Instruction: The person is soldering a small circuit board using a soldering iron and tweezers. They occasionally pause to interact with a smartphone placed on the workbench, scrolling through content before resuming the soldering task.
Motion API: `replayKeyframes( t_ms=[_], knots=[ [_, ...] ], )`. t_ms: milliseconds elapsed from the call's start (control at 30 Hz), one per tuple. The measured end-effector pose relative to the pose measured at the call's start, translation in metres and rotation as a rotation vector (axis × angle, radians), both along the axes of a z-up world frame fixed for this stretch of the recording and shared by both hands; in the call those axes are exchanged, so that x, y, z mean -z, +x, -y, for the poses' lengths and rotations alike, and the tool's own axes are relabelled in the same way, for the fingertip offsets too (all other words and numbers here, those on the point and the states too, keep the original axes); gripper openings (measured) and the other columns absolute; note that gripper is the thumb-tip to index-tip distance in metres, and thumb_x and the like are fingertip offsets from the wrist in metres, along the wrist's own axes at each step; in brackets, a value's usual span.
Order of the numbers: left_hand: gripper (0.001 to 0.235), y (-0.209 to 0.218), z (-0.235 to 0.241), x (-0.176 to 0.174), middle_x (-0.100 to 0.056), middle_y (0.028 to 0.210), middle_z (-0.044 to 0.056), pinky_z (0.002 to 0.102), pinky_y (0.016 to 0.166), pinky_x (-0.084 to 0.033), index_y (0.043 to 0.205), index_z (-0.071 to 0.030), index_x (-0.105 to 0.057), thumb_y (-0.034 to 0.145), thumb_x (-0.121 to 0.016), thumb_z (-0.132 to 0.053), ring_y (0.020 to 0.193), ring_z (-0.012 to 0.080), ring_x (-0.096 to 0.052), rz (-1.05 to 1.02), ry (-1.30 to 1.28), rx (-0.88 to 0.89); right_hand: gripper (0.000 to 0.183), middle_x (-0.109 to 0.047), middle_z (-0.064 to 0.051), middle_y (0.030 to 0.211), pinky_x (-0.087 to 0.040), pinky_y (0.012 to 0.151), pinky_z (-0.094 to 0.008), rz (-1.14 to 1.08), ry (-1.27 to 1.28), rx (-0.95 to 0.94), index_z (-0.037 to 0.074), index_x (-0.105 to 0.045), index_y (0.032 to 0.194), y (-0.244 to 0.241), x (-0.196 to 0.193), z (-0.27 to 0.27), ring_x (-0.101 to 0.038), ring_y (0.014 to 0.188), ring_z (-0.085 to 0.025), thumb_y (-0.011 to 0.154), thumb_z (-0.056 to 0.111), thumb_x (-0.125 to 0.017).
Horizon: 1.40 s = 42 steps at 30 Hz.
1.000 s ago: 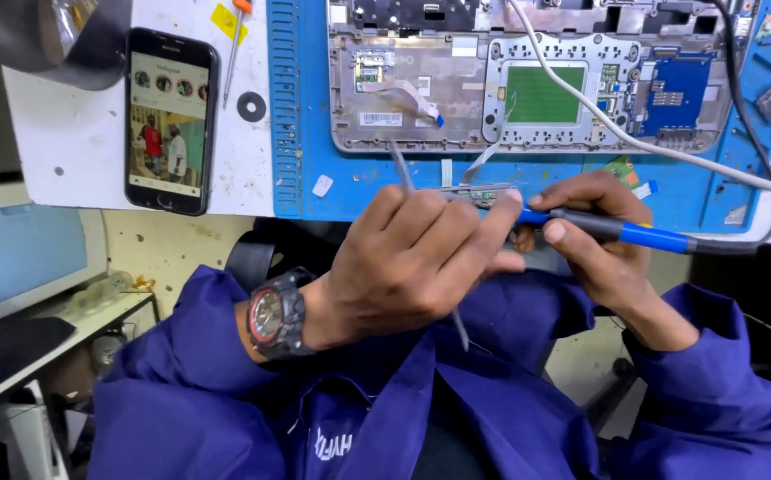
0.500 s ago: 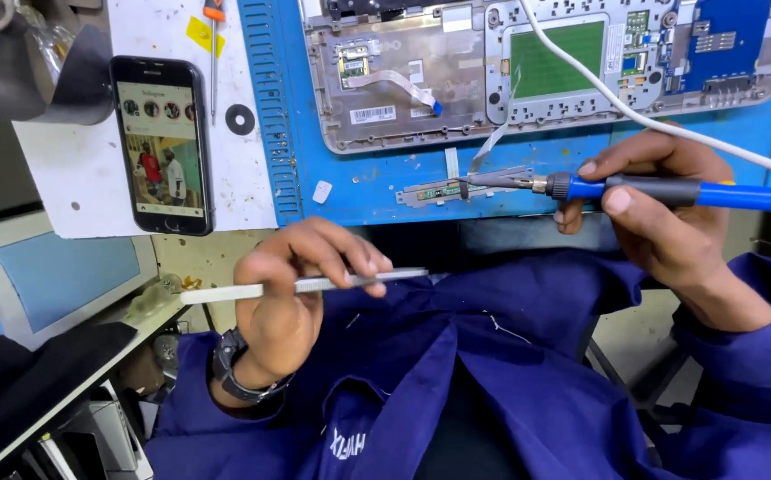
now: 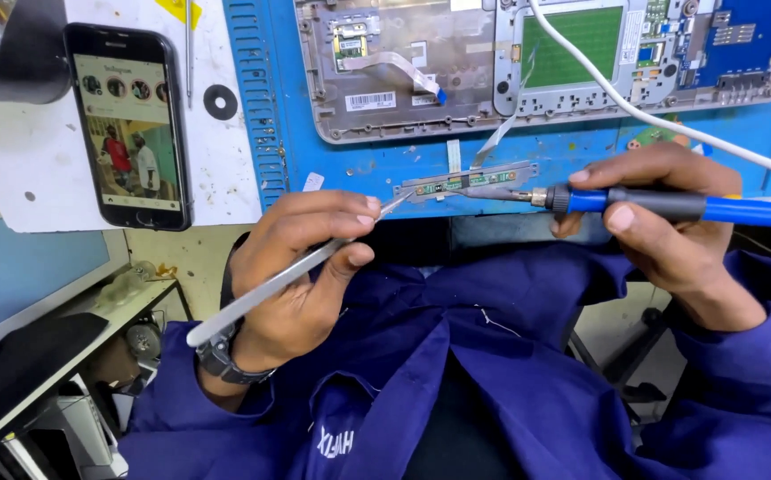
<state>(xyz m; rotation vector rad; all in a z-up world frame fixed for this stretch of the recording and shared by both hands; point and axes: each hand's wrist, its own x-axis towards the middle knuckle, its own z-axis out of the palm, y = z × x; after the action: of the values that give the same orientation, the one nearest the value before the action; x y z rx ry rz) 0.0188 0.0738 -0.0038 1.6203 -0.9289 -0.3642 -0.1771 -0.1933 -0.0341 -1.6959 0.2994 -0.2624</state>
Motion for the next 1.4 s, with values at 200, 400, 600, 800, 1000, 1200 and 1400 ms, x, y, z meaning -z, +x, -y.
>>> replayKeyframes(
  t_ms=[200,400,600,800,1000,1200,1400],
  knots=[
    [0.039,0.004,-0.003,0.004,-0.065,0.080,0.011,0.037,0.060,-0.053,0.102,0.002,-0.065,0.112,-0.039,-0.026,0.071,0.0265,-0.066,0.551,-0.260,0.249,0.040,-0.073,-0.020,0.112,-0.071,0.099,-0.040,-0.115,-0.130,0.055,-0.001,-0.066,0.117,-0.014,-0.004,0.001,-0.079,0.108,-0.035,0.089,0.026,-0.074],
    [0.016,0.003,0.017,0.011,-0.065,0.094,0.003,0.028,0.050,-0.037,0.106,-0.007,-0.074,0.110,-0.061,-0.015,0.063,0.0145,-0.048,0.935,0.200,0.002,0.020,-0.069,-0.020,0.090,-0.069,0.073,-0.033,-0.004,-0.139,0.030,0.000,-0.060,0.110,0.005,-0.020,-0.001,-0.079,0.076,-0.027,0.096,0.008,-0.071],
    [0.021,0.001,0.041,0.007,-0.063,0.095,0.001,0.031,0.055,-0.040,0.103,-0.011,-0.069,0.110,-0.061,-0.029,0.077,0.0195,-0.053,1.013,0.324,0.029,0.013,-0.062,-0.009,0.067,-0.052,0.068,-0.031,0.071,0.008,0.120,0.006,-0.061,0.098,-0.006,-0.012,0.015,-0.065,0.058,-0.017,0.092,0.010,-0.073],
    [0.014,-0.002,0.050,0.016,-0.057,0.098,0.006,0.035,0.055,-0.044,0.099,-0.010,-0.061,0.100,-0.072,-0.020,0.089,0.0255,-0.056,0.855,0.389,0.122,0.012,-0.055,-0.006,0.068,-0.053,0.091,-0.033,0.065,0.043,0.258,0.006,-0.062,0.097,-0.015,-0.016,0.013,-0.062,0.059,-0.017,0.092,0.008,-0.073],
    [0.006,-0.007,0.050,0.013,-0.065,0.091,0.004,0.037,0.059,-0.045,0.097,-0.008,-0.064,0.098,-0.069,-0.005,0.079,0.0257,-0.056,0.692,0.293,0.167,0.016,-0.064,-0.009,0.078,-0.055,0.087,-0.031,0.101,0.058,0.260,0.002,-0.066,0.099,-0.019,-0.010,0.016,-0.063,0.060,-0.016,0.089,0.007,-0.077],
    [0.038,-0.005,0.030,-0.003,-0.062,0.105,0.014,0.038,0.065,-0.049,0.108,-0.004,-0.060,0.081,-0.047,0.020,0.081,0.0303,-0.060,0.501,0.152,0.158,0.017,-0.063,-0.011,0.082,-0.057,0.076,-0.031,0.118,-0.001,0.223,-0.001,-0.064,0.100,-0.017,-0.020,0.015,-0.066,0.058,-0.019,0.090,0.006,-0.076],
    [0.038,-0.010,0.001,-0.008,-0.063,0.113,0.015,0.033,0.063,-0.051,0.115,-0.005,-0.073,0.096,-0.049,0.018,0.074,0.0242,-0.062,0.522,0.191,-0.070,0.013,-0.066,-0.014,0.082,-0.054,0.067,-0.031,0.090,-0.072,0.186,-0.001,-0.064,0.096,-0.014,-0.025,0.013,-0.067,0.060,-0.019,0.090,0.005,-0.074]
  ],
)
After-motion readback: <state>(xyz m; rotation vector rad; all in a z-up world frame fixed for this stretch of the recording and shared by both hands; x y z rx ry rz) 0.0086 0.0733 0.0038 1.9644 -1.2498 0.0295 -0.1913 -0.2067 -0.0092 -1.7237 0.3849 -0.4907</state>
